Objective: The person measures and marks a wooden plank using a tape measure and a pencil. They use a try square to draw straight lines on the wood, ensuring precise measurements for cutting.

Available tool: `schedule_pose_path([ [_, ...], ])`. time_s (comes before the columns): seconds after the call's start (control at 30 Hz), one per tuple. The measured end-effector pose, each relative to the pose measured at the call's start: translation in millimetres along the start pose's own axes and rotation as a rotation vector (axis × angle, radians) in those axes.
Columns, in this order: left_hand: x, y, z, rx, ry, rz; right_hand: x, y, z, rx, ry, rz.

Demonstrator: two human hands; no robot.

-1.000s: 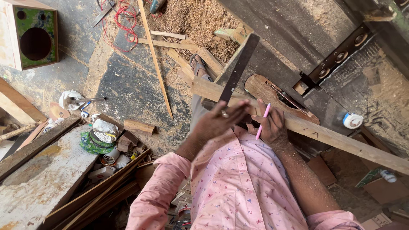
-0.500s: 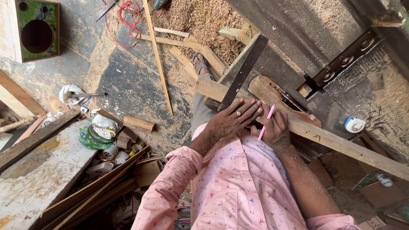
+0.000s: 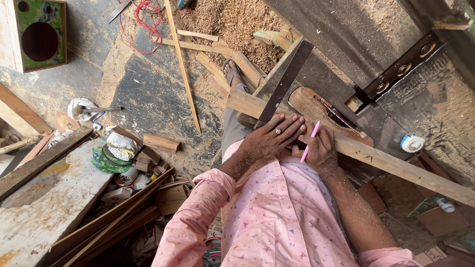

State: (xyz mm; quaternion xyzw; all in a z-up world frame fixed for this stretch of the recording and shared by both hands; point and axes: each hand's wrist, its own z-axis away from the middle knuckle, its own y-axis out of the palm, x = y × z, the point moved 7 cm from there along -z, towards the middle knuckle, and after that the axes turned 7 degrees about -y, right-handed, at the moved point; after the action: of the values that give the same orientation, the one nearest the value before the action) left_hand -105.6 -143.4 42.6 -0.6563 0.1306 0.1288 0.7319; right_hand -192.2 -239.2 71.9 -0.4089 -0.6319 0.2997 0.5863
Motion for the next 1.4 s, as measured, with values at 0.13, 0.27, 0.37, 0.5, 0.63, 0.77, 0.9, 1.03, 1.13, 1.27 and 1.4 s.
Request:
schedule_pose_path([
  [0.13, -1.5, 3.3, 1.5, -0.001, 0.017, -0.058, 0.4, -0.6, 0.0, -0.01, 0.021, -0.011],
  [0.27, -1.4, 3.3, 1.3, -0.023, -0.004, -0.005, -0.8, 1.0, 4.1, 0.004, 0.019, 0.004],
  [0.37, -0.9, 4.5, 0.6, -0.026, -0.006, -0.003, -3.8, 5.9, 9.2, 0.009, 0.02, 0.009],
  [0.5, -1.5, 1.2, -0.9, -0.044, -0.02, 0.065, -8.5, 8.1, 11.9, 0.085, 0.045, -0.002],
  [0.63, -1.0, 0.9, 6.4, -0.093, -0.047, -0.083, -10.9, -19.3, -4.1, -0.051, 0.088, -0.121],
  [0.77, -5.0, 20.8, 9.8, -0.146, -0.013, 0.058, -14.9, -16.9, -38.7, 0.068, 0.153, -0.474],
  [0.9, -15.6, 57.5, 7.8, 0.027, 0.033, 0.197, -9.1, 24.1, -88.7, 0.335, 0.24, -0.687],
  [1.03, -12.0, 52.9, 13.2, -0.118, -0.003, 0.143, -12.8, 50.5, -122.4, 0.635, 0.394, -0.598],
  [1.13, -9.2, 45.4, 14.6, -0.165, -0.036, 0.184, -11.3, 56.0, -135.0, 0.669, 0.387, -0.489],
  [1.27, -7.7, 40.8, 13.5, -0.177, -0.03, 0.149, -7.1, 54.9, -139.2, 0.574, 0.31, -0.528],
  [1.4, -7.9, 39.7, 12.5, -0.163, -0.025, 0.16, -9.6, 55.0, -134.7, 0.586, 0.259, -0.429],
])
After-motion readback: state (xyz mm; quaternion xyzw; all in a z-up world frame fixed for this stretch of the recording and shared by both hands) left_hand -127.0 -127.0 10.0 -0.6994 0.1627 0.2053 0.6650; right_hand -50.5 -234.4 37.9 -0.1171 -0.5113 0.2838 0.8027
